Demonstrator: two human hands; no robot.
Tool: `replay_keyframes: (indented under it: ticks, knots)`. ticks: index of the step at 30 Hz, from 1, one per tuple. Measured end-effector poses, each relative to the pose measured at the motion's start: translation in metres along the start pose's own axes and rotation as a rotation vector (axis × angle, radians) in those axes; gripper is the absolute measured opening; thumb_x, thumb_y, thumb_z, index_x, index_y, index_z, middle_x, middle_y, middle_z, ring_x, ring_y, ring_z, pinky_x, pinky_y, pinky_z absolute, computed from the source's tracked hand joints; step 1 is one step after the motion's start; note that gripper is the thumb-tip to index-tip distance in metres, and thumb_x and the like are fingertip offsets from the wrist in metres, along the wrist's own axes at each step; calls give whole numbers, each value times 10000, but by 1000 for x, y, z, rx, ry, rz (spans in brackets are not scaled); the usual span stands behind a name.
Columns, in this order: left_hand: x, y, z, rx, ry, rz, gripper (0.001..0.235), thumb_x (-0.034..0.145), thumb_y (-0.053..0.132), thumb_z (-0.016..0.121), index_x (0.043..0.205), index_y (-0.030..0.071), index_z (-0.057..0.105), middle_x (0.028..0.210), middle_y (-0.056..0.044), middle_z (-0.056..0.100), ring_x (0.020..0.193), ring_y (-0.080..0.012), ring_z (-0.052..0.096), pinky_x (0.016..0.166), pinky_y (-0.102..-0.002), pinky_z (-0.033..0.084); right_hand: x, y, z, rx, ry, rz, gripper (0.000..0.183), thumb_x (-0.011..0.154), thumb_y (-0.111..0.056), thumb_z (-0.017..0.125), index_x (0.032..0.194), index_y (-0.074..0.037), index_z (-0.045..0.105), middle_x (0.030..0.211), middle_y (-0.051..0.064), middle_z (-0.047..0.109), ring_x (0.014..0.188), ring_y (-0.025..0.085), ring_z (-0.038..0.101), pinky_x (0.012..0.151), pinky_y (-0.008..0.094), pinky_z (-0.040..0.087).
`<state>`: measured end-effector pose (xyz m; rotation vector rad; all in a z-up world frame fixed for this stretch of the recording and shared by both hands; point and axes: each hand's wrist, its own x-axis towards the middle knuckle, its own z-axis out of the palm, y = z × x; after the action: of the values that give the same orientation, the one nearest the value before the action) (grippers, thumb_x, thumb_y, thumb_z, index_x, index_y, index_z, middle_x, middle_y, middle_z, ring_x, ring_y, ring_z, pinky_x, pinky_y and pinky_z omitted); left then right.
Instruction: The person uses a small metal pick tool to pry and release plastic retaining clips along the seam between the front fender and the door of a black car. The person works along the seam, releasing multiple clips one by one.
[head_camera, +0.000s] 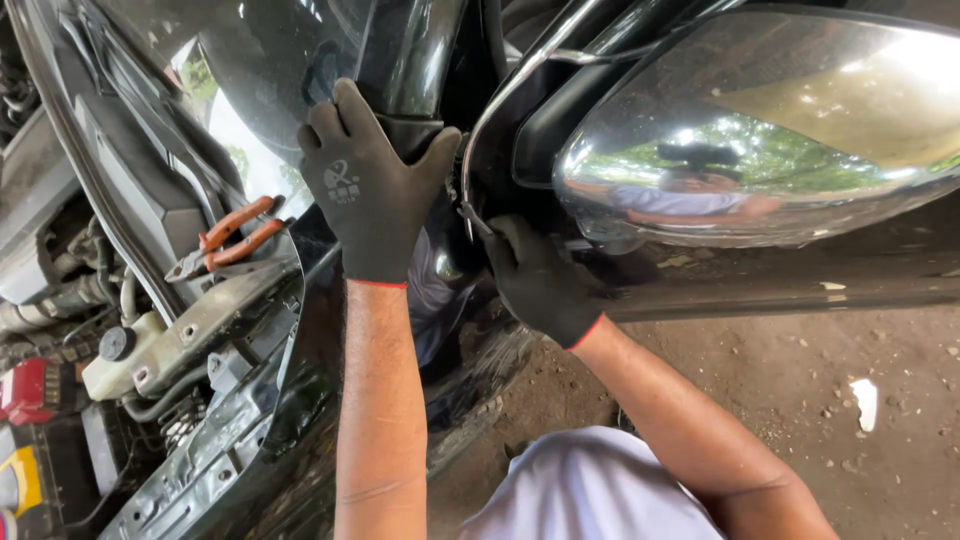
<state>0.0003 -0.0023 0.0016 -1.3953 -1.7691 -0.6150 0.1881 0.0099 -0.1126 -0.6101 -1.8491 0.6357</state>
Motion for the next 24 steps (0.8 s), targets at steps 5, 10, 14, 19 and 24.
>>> replay_keyframes:
  ticks: [5,10,14,19,24]
  knots:
    - [1,6,-6,-8,-56,-62,1128,870,883,695,1417,-73,452,1214,-204,492,1038,-318,565,755,-473,527,28,-31,-22,-263,-50,1,182,1008,-175,596,1135,-89,693,942,166,733,855,383,707,742,496,544]
    - [-5,5,-5,-6,-41,-56,1176,901,926,673,1444,-83,409,1248,-206,484,1082,-320,570,847,-491,533,40,-33,-24,-269,-177,102,198,998,-198,590,1122,-103,712,911,169,733,827,388,706,719,504,538]
    - [-13,8,-11,-55,-68,-55,1187,909,915,611,1517,-76,368,1305,-216,486,1151,-342,574,916,-511,532,39,-25,-21,-220,-202,117,195,1001,-205,589,1111,-89,701,946,189,728,874,397,704,745,495,543]
    - [-23,13,-19,-32,14,98,1029,824,750,682,1615,168,372,1538,-266,375,1398,-418,480,1109,-610,481,46,-24,-22,-189,-283,170,209,968,-190,579,1103,-74,689,943,203,720,920,390,711,786,483,543]
    - [-26,22,-26,-77,-130,69,1024,780,560,936,1601,223,425,1597,-236,286,1435,-485,362,1111,-710,382,43,2,-8,14,-230,68,210,987,-152,576,1134,-33,667,1033,228,713,972,393,687,804,468,538]
